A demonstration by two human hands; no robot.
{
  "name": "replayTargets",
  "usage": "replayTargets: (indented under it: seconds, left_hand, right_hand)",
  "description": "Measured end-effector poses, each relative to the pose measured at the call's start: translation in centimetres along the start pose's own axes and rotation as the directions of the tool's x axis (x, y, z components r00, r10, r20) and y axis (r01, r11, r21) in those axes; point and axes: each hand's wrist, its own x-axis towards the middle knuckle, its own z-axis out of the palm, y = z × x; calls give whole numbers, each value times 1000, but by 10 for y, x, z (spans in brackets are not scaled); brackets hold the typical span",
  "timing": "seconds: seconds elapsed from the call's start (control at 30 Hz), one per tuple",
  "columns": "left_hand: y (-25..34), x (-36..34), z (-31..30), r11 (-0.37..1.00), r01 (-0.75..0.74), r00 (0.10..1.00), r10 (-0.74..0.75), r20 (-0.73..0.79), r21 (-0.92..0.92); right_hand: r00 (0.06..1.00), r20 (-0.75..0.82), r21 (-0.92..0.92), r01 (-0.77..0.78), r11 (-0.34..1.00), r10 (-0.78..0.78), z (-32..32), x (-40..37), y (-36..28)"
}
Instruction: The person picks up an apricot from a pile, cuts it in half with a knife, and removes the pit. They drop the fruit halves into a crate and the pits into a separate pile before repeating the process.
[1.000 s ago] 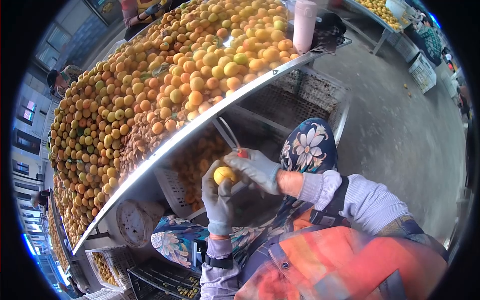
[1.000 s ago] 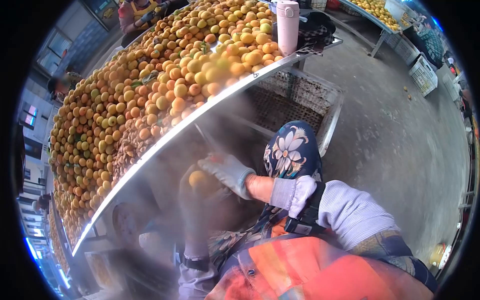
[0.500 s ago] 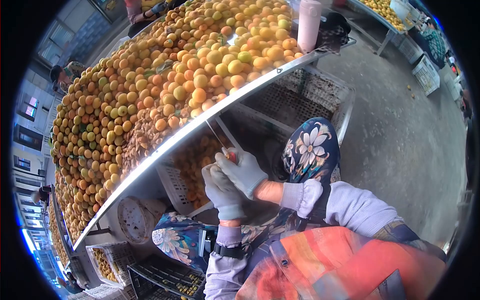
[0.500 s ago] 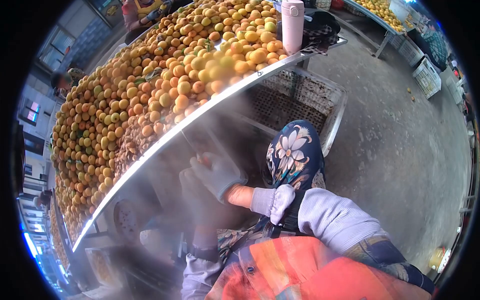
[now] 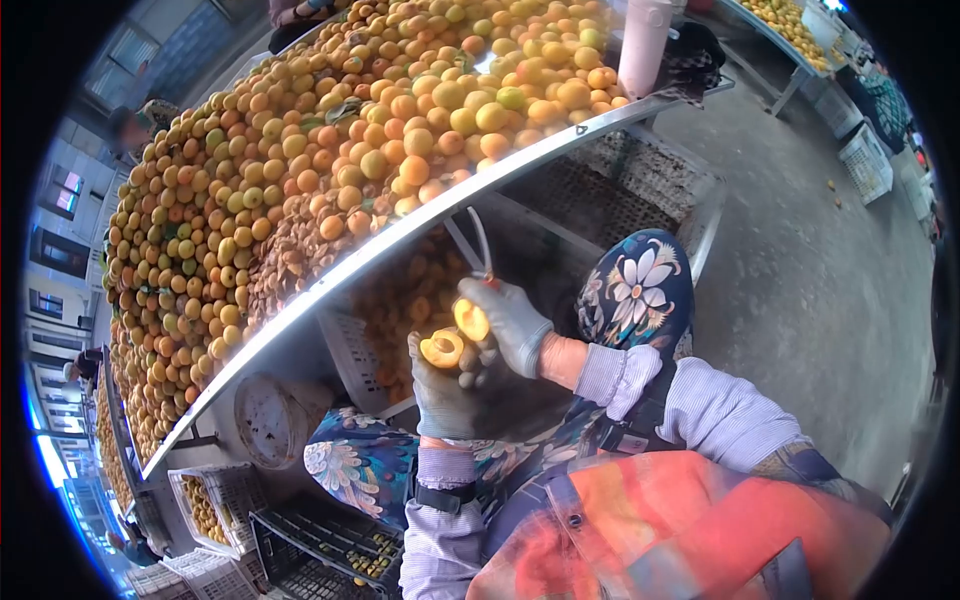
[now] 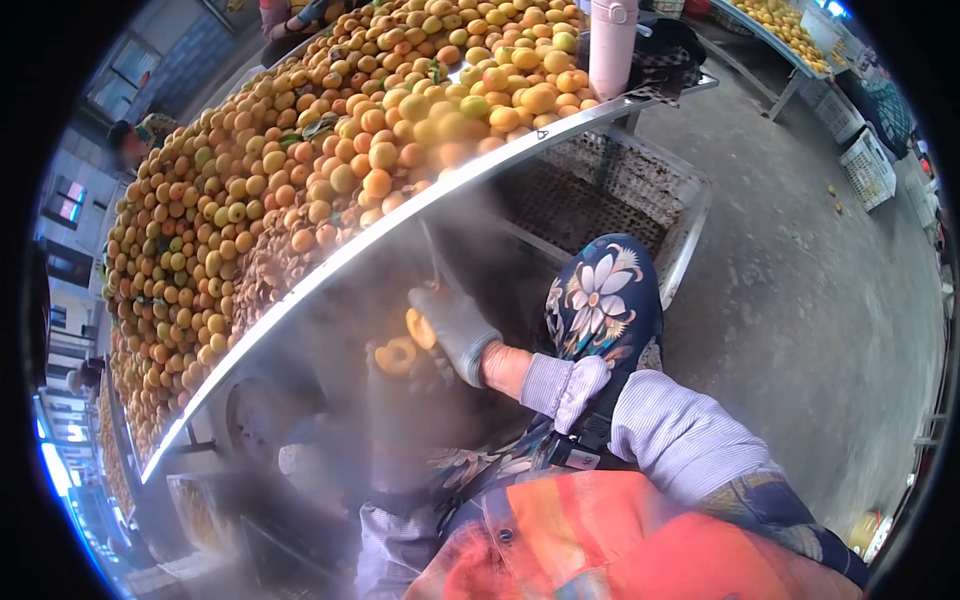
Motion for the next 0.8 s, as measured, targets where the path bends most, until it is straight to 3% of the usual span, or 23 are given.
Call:
replayTargets:
  seconds: [0.03, 0.1, 0.2, 0.27, 0.3, 0.4, 0.43, 0.47, 0.5, 0.53, 0.57, 0.6, 0.63, 0.67, 0.7, 0.73, 0.8]
  left_hand:
    - [2, -3, -1, 999, -40, 997, 39, -67, -6]
    - [3, -9, -2, 988, -150, 973, 155, -171, 42]
    - [6, -14, -12, 973, -226, 960, 230, -162, 43]
    - [6, -20, -13, 969, -236, 948, 246, -203, 71]
    - [5, -23, -14, 969, -237, 952, 245, -184, 66]
    - [7, -31, -17, 972, -230, 957, 234, -171, 44]
    - [7, -34, -17, 968, -233, 952, 247, -179, 96]
    - [5, -35, -15, 962, -231, 950, 256, -180, 149]
    - [4, -38, -10, 963, -227, 952, 251, -175, 146]
    - [3, -42, -2, 930, -312, 930, 341, -139, 192]
    - [1, -43, 4, 888, -396, 899, 427, -97, 233]
    - [-6, -37, -2, 891, -392, 903, 420, -87, 230]
    - [-18, -29, -15, 534, -612, 716, 687, 122, 583]
    - [-24, -29, -20, 13, -670, 482, 769, 421, 743]
    - [-27, -33, -26, 147, -594, 638, 684, 352, 791]
    - [-29, -32, -27, 150, -595, 640, 682, 353, 790]
    - [-35, -28, -31, -232, -568, 440, 725, 530, 789]
  right_hand:
    - [998, 36, 84, 48, 995, -52, 0, 2, 1]
    - [997, 47, 27, 56, 998, -57, -4, 6, -3]
    - [994, 60, -79, 93, 993, -88, 3, 12, -10]
    - [976, 190, -478, 185, 858, -105, 11, 17, -13]
    - [975, 197, -480, 186, 858, -101, 15, 17, -13]
    - [968, 138, -221, 236, 946, -210, 29, 16, -16]
    - [980, 135, -96, 160, 982, -146, 38, 0, -30]
    - [981, 133, -100, 158, 982, -144, 44, -10, -38]
    - [968, 207, 20, 140, 990, -141, 48, -19, -44]
    - [949, 277, 138, 115, 984, -150, 51, -28, -50]
    - [945, 282, 128, 134, 983, -165, 57, -37, -54]
    - [947, 273, 126, 142, 982, -172, 59, -41, -56]
    - [930, 298, 101, 194, 976, -215, 60, -45, -58]
    - [911, 324, 77, 242, 967, -254, 59, -47, -58]
    - [907, 332, 52, 256, 965, -259, 57, -48, -58]
    - [908, 328, 51, 257, 965, -260, 56, -50, -59]
    - [899, 355, 2, 273, 962, -256, 54, -53, -60]
